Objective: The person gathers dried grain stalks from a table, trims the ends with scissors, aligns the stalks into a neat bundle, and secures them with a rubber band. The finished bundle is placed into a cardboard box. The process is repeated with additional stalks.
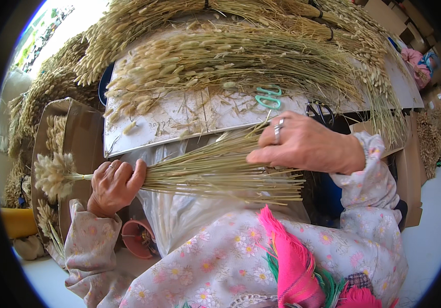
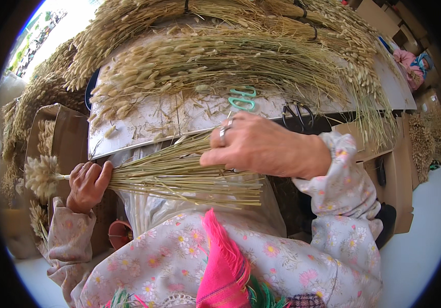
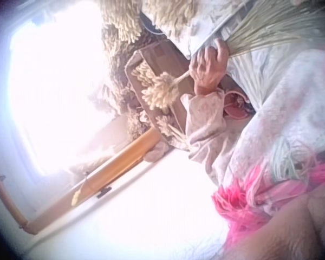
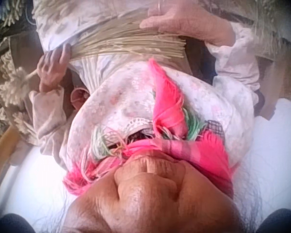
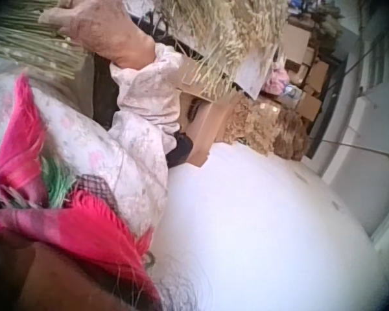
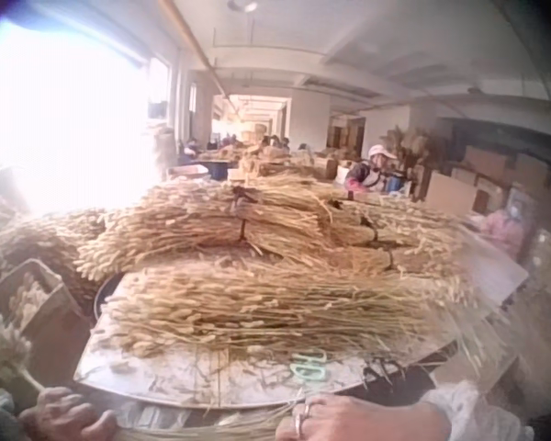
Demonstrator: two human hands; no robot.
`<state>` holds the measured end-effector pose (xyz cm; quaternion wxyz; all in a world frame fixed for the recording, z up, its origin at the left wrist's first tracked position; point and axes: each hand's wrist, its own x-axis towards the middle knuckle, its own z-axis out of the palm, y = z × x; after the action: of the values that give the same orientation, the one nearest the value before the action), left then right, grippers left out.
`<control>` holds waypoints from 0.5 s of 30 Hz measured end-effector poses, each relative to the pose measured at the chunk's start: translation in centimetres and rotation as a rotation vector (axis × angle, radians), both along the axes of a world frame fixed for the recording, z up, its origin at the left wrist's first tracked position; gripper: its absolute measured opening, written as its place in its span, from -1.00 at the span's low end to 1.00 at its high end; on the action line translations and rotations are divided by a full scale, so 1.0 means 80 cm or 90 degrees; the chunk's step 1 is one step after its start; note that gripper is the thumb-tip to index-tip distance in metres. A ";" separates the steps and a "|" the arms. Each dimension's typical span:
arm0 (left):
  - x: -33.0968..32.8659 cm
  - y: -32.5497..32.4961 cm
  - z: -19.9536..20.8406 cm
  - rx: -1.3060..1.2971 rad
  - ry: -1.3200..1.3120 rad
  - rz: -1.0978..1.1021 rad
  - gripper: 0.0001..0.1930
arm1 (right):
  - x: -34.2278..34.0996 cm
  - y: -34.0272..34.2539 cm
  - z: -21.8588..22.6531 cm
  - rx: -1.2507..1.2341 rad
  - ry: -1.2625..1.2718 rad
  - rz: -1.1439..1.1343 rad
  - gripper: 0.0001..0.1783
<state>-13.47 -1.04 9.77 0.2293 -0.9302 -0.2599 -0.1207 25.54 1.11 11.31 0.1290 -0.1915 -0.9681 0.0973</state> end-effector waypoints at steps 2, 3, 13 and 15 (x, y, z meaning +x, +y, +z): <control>-0.001 -0.002 0.000 -0.002 0.005 0.005 -0.69 | -0.018 0.004 -0.005 0.058 -0.011 0.054 -0.82; -0.003 -0.003 0.000 -0.002 0.007 0.008 -0.69 | -0.023 0.005 -0.006 0.073 -0.004 0.066 -0.88; -0.006 0.002 -0.008 -0.013 -0.008 0.007 -0.69 | -0.007 -0.006 0.015 0.092 -0.004 0.064 -0.86; -0.006 0.003 -0.008 -0.007 -0.014 -0.001 -0.69 | -0.013 -0.006 0.009 0.097 -0.092 0.081 -0.85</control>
<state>-13.93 -0.84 9.10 0.2212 -0.9303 -0.2621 -0.1302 24.49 0.63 12.01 0.0669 -0.1255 -0.9897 0.0175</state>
